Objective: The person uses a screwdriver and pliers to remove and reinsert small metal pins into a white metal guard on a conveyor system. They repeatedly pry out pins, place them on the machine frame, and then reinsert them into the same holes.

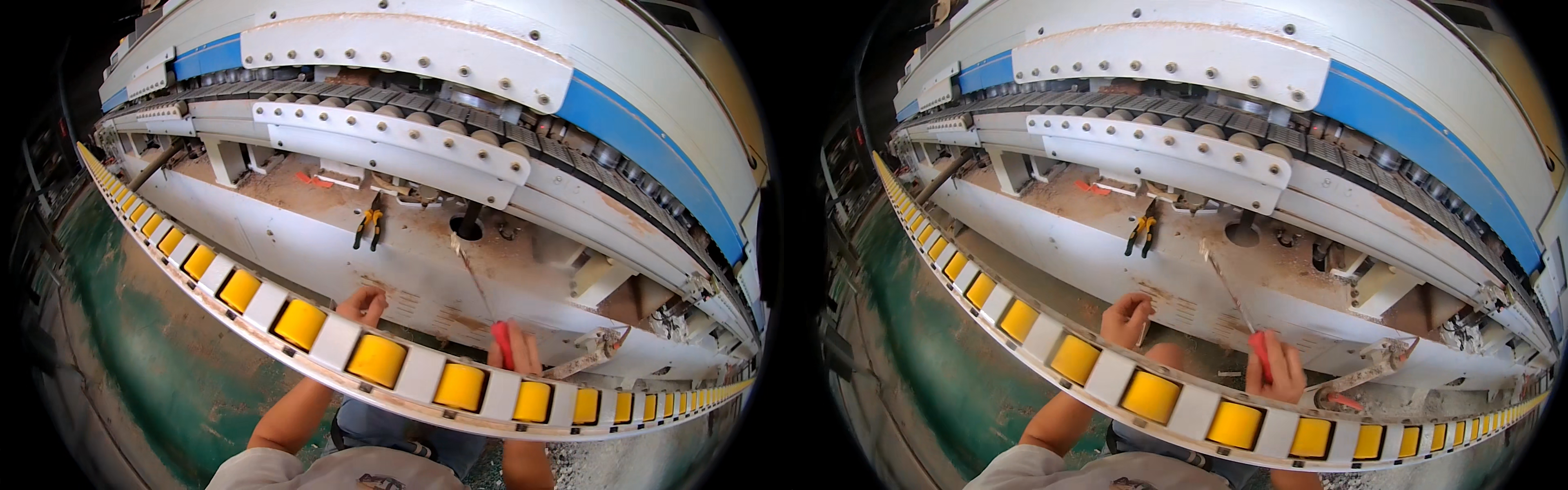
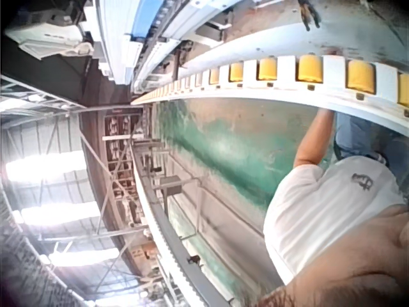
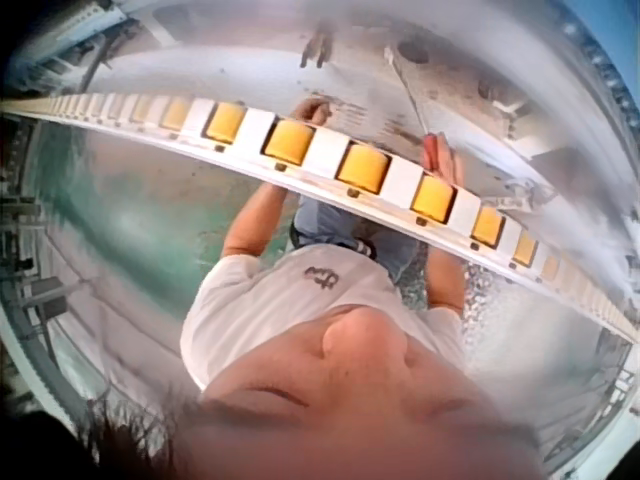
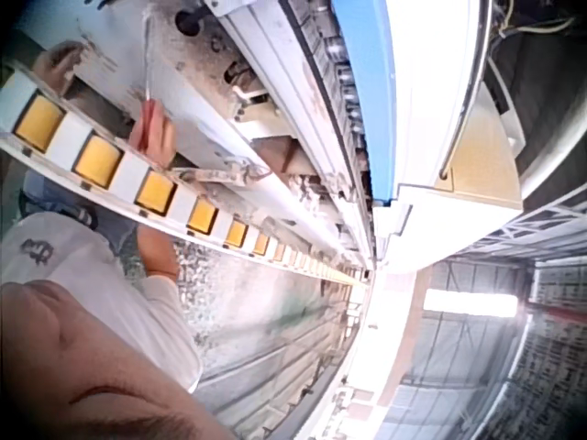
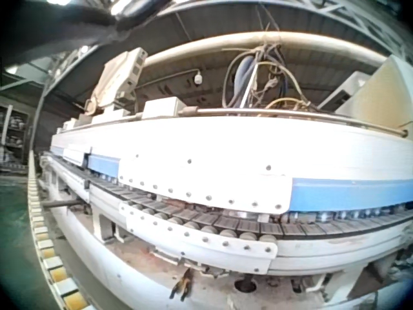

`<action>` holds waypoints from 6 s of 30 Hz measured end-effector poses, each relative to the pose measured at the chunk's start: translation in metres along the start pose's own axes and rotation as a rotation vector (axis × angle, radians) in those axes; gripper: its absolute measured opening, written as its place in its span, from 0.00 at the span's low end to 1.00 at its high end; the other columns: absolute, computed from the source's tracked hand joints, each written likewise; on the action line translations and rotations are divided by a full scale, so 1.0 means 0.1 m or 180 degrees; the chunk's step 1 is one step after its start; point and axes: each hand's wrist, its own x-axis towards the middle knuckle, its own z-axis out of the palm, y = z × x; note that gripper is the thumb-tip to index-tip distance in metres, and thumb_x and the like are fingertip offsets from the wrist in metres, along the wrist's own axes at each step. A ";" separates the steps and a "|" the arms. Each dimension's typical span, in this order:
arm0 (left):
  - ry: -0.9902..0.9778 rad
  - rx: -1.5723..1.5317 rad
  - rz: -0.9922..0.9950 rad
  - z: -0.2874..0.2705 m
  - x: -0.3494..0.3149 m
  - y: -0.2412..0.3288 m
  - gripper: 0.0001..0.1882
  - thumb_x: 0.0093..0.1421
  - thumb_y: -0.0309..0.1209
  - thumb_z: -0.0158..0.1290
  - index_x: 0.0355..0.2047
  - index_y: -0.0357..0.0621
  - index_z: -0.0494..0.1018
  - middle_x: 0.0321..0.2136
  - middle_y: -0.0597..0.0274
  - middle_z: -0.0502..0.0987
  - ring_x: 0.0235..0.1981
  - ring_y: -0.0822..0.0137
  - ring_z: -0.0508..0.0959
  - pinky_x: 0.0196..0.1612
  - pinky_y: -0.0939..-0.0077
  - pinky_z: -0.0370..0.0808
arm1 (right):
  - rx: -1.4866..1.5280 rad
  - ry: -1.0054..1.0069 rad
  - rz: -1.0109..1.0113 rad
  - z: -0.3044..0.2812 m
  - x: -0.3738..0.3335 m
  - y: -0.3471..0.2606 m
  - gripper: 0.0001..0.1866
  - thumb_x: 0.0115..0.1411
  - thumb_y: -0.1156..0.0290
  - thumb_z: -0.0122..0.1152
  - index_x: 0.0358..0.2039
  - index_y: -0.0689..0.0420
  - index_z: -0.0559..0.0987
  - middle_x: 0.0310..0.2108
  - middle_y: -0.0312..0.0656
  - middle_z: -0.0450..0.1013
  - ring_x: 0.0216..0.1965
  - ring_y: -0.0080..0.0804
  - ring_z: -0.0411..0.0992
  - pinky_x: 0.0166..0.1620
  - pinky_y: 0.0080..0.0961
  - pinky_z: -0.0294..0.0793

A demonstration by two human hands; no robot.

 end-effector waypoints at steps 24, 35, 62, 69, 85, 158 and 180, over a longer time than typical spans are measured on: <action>-0.0484 -0.0951 -0.1823 -0.99 -1.10 -0.45 0.14 0.73 0.37 0.53 0.48 0.38 0.77 0.19 0.67 0.70 0.21 0.69 0.79 0.24 0.74 0.74 | 0.0834 -0.2710 0.3778 1.42 -2.81 1.78 0.19 0.71 0.66 0.58 0.58 0.62 0.79 0.37 0.44 0.80 0.26 0.32 0.76 0.32 0.33 0.78; -0.3513 0.0912 -0.1454 0.83 -0.80 -0.04 0.19 0.73 0.40 0.54 0.52 0.36 0.78 0.19 0.67 0.72 0.19 0.76 0.75 0.25 0.75 0.73 | -0.0505 0.0333 0.4446 -0.61 -4.86 2.31 0.15 0.67 0.67 0.57 0.41 0.66 0.85 0.24 0.47 0.77 0.25 0.37 0.74 0.33 0.38 0.75; -0.4349 0.3338 -0.1512 2.02 -0.45 -0.62 0.18 0.73 0.42 0.51 0.52 0.39 0.77 0.26 0.67 0.80 0.24 0.78 0.81 0.26 0.82 0.73 | -0.0235 -0.1626 0.2944 0.68 -4.41 2.84 0.16 0.62 0.72 0.56 0.49 0.58 0.82 0.42 0.52 0.80 0.46 0.54 0.77 0.49 0.51 0.77; -0.3137 0.2775 -0.1736 1.03 -0.31 -0.40 0.18 0.75 0.42 0.49 0.54 0.43 0.76 0.23 0.62 0.80 0.24 0.73 0.81 0.31 0.76 0.79 | 0.0203 -0.1805 0.2852 2.63 -3.79 3.39 0.33 0.66 0.66 0.57 0.71 0.49 0.65 0.56 0.58 0.76 0.53 0.57 0.77 0.54 0.50 0.77; -0.2126 0.4271 0.0450 0.70 0.10 1.79 0.15 0.74 0.37 0.52 0.44 0.36 0.78 0.18 0.68 0.72 0.20 0.75 0.77 0.28 0.77 0.76 | -0.1052 -0.3428 0.3700 2.02 -4.32 3.37 0.19 0.69 0.75 0.57 0.59 0.63 0.74 0.48 0.53 0.78 0.37 0.43 0.81 0.34 0.36 0.83; -0.2475 0.2609 0.0360 2.03 -2.00 -1.48 0.14 0.69 0.38 0.61 0.42 0.38 0.84 0.22 0.62 0.78 0.25 0.76 0.74 0.30 0.76 0.72 | 0.3142 0.0681 0.4425 0.06 -3.37 1.97 0.14 0.69 0.62 0.58 0.31 0.58 0.80 0.20 0.30 0.68 0.22 0.17 0.63 0.26 0.22 0.60; -0.3358 0.1346 -0.2191 2.10 -2.07 -1.28 0.18 0.78 0.43 0.44 0.44 0.40 0.72 0.17 0.65 0.70 0.10 0.76 0.65 0.14 0.80 0.59 | -0.0594 0.0400 0.1055 0.22 -3.46 1.94 0.08 0.56 0.71 0.66 0.36 0.54 0.79 0.23 0.37 0.73 0.24 0.35 0.75 0.26 0.33 0.73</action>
